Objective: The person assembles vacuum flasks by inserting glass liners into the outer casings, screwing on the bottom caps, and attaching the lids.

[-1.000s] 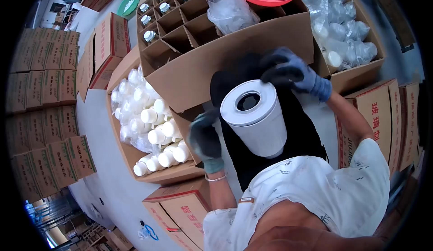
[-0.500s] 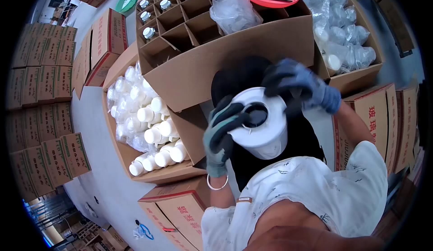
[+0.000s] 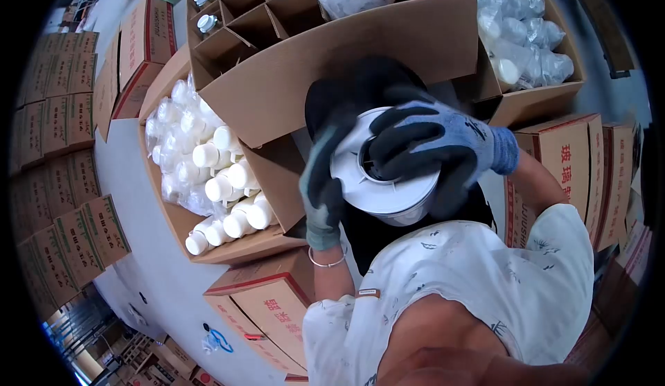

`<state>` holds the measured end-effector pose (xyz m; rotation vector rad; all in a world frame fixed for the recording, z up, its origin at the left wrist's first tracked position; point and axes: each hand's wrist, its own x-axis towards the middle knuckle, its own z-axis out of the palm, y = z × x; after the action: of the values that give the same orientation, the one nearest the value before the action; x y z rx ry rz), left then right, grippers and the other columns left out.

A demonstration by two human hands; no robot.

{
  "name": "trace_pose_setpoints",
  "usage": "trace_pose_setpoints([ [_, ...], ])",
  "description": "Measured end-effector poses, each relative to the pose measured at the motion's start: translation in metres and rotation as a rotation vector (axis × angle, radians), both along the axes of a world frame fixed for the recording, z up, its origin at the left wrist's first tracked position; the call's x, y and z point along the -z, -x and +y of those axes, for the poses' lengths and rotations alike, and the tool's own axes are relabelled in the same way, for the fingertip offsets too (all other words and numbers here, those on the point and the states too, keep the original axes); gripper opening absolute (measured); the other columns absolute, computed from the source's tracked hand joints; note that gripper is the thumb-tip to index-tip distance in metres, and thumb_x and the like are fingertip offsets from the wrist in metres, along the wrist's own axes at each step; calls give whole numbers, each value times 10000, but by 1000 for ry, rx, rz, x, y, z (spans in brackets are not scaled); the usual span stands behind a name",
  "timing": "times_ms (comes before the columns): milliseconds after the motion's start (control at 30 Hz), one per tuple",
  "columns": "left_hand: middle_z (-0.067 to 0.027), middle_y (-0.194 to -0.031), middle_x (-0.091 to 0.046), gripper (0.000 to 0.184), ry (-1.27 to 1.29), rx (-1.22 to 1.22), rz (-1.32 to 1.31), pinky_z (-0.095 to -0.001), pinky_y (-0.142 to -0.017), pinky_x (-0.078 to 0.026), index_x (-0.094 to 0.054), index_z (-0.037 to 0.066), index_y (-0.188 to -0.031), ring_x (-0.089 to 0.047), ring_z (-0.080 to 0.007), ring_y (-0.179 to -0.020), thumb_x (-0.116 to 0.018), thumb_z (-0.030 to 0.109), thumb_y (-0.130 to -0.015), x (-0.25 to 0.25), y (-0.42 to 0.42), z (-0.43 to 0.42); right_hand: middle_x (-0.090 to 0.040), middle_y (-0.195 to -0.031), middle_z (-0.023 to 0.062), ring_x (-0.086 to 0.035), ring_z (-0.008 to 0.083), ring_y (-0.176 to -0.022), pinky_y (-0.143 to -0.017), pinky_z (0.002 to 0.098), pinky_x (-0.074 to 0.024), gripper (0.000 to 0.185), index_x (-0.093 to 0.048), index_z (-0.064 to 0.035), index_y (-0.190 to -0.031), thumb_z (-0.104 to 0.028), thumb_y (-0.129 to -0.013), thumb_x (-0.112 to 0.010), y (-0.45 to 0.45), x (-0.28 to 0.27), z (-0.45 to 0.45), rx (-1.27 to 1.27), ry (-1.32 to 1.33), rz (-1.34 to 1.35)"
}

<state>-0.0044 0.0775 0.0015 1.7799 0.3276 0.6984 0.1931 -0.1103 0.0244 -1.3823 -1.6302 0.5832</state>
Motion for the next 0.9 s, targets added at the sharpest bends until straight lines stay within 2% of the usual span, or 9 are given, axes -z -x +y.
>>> trace_pose_setpoints([
  [133, -151, -1255, -600, 358, 70, -88, 55, -397, -1028, -424, -544, -25, -1262, -570, -297, -1164, -472, 26, -914, 17, 36, 26, -531, -1288, 144, -495, 305, -1217, -1063, 405, -396, 552, -616, -82, -1222, -311, -739, -756, -29, 10, -30, 623, 197, -93],
  [200, -166, -1330, -544, 442, 117, -22, 34, -405, -1073, -365, -505, -16, -1322, -511, -299, -1234, -528, 122, -903, 15, 22, 18, -535, -1303, 149, -465, 300, -1272, -1092, 408, -365, 597, -584, -63, -1257, -302, -742, -768, -12, 21, -30, 407, -40, 307],
  [267, -177, -1382, -493, 610, 151, 182, 54, -423, -1104, -310, -481, -4, -1355, -435, -307, -1305, -642, 236, -817, 10, 11, 14, -535, -1314, 157, -432, 285, -1315, -1112, 406, -337, 669, -550, -43, -1290, -326, -731, -786, 13, 3, 6, 160, 92, 109],
  [467, -195, -1389, -485, 853, -126, 487, 123, -441, -1093, -315, -548, 27, -1326, -420, -371, -1321, -800, 467, -639, -30, -22, 28, -658, -1102, 138, -640, 223, -1015, -930, 336, -500, 479, -613, -24, -1192, -235, -786, -752, 6, 0, 37, 371, 62, 178],
  [567, -160, -1361, -511, 748, 146, 353, 48, -364, -1048, -360, -511, -11, -1319, -493, -278, -1242, -568, 558, -837, -29, -42, 37, -596, -1213, 148, -611, 257, -1068, -925, 336, -497, 487, -526, -46, -1290, -162, -839, -669, -25, 4, 68, 439, -201, 14],
  [667, -109, -1312, -518, 743, 714, 38, -99, -367, -1027, -396, -405, 33, -1377, -510, -259, -1162, -365, 637, -947, -19, -60, 41, -440, -1386, 180, -515, 359, -1202, -1017, 405, -444, 702, -405, -110, -1416, -136, -788, -716, -28, -11, 100, 427, -301, 374],
  [733, -102, -1385, -447, 796, 1200, 242, -154, -431, -1103, -333, -369, 109, -1423, -449, -278, -1235, -336, 713, -906, -20, -65, 51, -361, -1449, 189, -460, 387, -1263, -1052, 414, -415, 684, -423, -110, -1406, -129, -788, -716, -23, -24, 106, 508, -404, -384],
  [833, -125, -1445, -401, 746, 1311, 377, -334, -428, -1100, -333, -373, 74, -1435, -422, -303, -1287, -450, 617, -928, -13, -73, 37, -315, -1469, 208, -442, 388, -1280, -1060, 417, -402, 707, -431, -96, -1400, -170, -765, -731, -22, 4, 127, 326, -289, -324],
  [900, -139, -1422, -437, 678, 728, 338, -263, -415, -1088, -342, -451, 49, -1383, -415, -304, -1297, -450, 568, -947, 28, -66, 65, -337, -1453, 207, -470, 370, -1255, -1042, 401, -418, 707, -428, -66, -1389, -174, -762, -737, -27, 15, 134, 329, -189, -201],
])
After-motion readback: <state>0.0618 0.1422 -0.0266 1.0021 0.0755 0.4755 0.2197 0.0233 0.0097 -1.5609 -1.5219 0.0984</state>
